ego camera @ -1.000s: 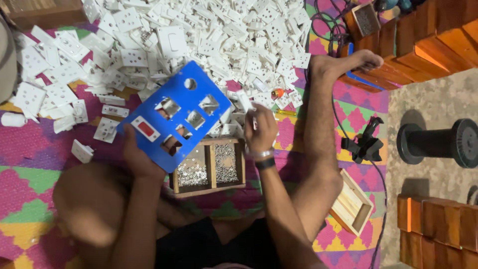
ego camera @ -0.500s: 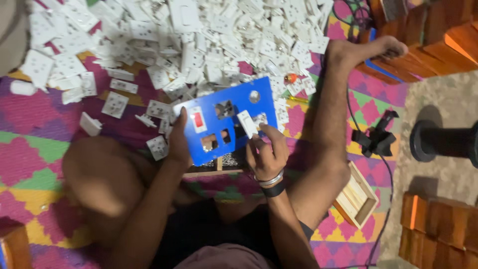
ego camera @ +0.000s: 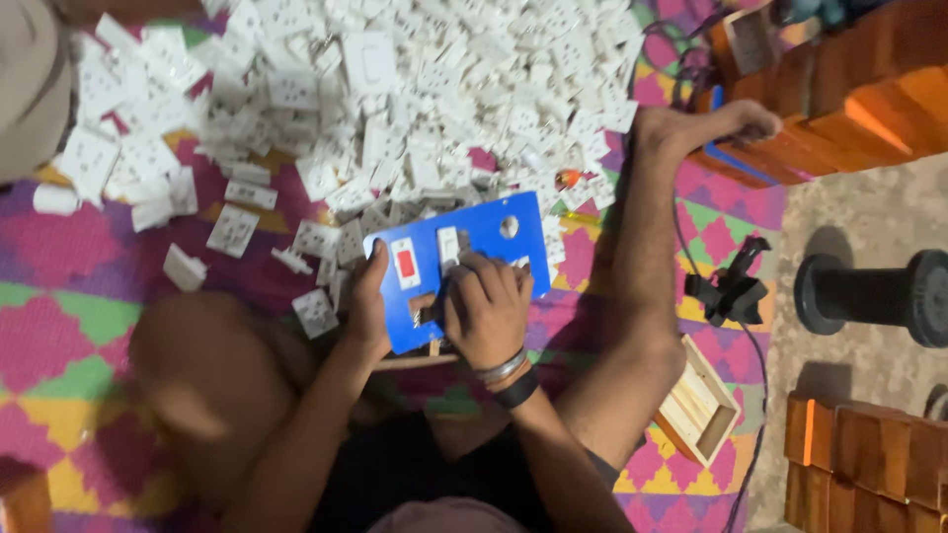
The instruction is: The person sits on the floor and assembles white plastic electrical components onto green and blue plastic boards. They pick up small parts from a wooden box and the surrounding pile, place them into slots on the boards, and press them into place.
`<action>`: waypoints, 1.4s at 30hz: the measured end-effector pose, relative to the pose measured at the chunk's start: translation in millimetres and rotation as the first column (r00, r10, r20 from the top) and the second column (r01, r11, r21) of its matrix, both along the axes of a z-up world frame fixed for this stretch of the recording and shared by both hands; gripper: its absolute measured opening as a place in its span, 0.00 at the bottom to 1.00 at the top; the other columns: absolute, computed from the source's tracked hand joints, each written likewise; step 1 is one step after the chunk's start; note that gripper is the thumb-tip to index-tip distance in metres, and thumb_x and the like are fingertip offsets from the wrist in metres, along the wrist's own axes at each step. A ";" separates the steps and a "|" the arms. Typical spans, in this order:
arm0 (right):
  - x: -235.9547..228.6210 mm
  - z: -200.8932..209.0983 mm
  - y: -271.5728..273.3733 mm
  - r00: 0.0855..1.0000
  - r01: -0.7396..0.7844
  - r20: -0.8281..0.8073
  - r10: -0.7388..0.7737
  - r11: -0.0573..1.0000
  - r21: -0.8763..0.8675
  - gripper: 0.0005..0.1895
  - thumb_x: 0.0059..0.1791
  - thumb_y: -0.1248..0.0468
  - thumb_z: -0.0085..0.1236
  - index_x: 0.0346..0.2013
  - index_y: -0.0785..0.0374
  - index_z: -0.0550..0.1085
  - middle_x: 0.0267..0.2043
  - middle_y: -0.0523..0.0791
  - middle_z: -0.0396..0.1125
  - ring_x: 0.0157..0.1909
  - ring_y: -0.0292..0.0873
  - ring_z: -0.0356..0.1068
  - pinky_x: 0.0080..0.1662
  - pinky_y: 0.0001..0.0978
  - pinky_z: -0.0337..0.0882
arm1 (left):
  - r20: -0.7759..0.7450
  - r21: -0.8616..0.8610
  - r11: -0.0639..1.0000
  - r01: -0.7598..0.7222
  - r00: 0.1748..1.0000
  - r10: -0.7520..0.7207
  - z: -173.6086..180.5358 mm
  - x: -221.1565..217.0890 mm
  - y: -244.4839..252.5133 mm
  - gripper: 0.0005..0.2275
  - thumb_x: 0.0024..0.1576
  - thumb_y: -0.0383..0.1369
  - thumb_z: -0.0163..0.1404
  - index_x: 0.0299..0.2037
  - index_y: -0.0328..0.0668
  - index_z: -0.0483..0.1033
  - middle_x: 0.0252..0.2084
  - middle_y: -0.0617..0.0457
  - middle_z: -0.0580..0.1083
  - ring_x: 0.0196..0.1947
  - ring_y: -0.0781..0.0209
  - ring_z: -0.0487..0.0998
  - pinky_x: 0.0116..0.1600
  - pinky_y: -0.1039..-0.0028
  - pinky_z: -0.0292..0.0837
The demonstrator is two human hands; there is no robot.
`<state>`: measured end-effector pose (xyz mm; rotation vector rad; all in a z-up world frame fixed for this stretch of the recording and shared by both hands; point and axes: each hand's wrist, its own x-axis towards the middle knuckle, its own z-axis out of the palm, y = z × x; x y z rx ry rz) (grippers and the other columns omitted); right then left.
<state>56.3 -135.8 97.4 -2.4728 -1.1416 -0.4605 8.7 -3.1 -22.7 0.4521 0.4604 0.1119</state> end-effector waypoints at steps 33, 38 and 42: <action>257.3 -144.8 92.4 0.795 0.358 -0.517 -0.317 0.933 -0.021 0.22 0.35 0.50 0.74 0.34 0.60 0.80 0.30 0.50 0.74 0.33 0.51 0.75 0.39 0.43 0.74 | -0.164 0.028 0.992 0.126 0.979 -0.120 30.5 1.3 -4.8 0.26 0.60 0.47 0.43 0.53 0.25 0.73 0.44 0.33 0.79 0.38 0.35 0.83 0.42 0.42 0.83; 235.2 -83.2 53.4 0.823 0.449 -0.511 -0.247 0.834 0.320 0.17 0.42 0.58 0.74 0.40 0.63 0.82 0.25 0.49 0.71 0.26 0.40 0.67 0.31 0.35 0.68 | -0.244 -0.014 0.996 0.083 0.966 -0.084 20.1 13.9 7.9 0.24 0.60 0.47 0.43 0.55 0.33 0.70 0.47 0.37 0.78 0.41 0.35 0.82 0.43 0.43 0.81; 165.8 -45.3 -13.0 0.656 0.468 -0.727 0.203 0.646 0.603 0.12 0.48 0.70 0.68 0.45 0.73 0.79 0.29 0.47 0.73 0.23 0.37 0.68 0.27 0.28 0.66 | -0.181 -0.087 0.995 0.046 0.982 -0.061 14.3 -3.1 -1.5 0.25 0.62 0.48 0.42 0.59 0.33 0.67 0.53 0.40 0.75 0.46 0.37 0.80 0.49 0.42 0.79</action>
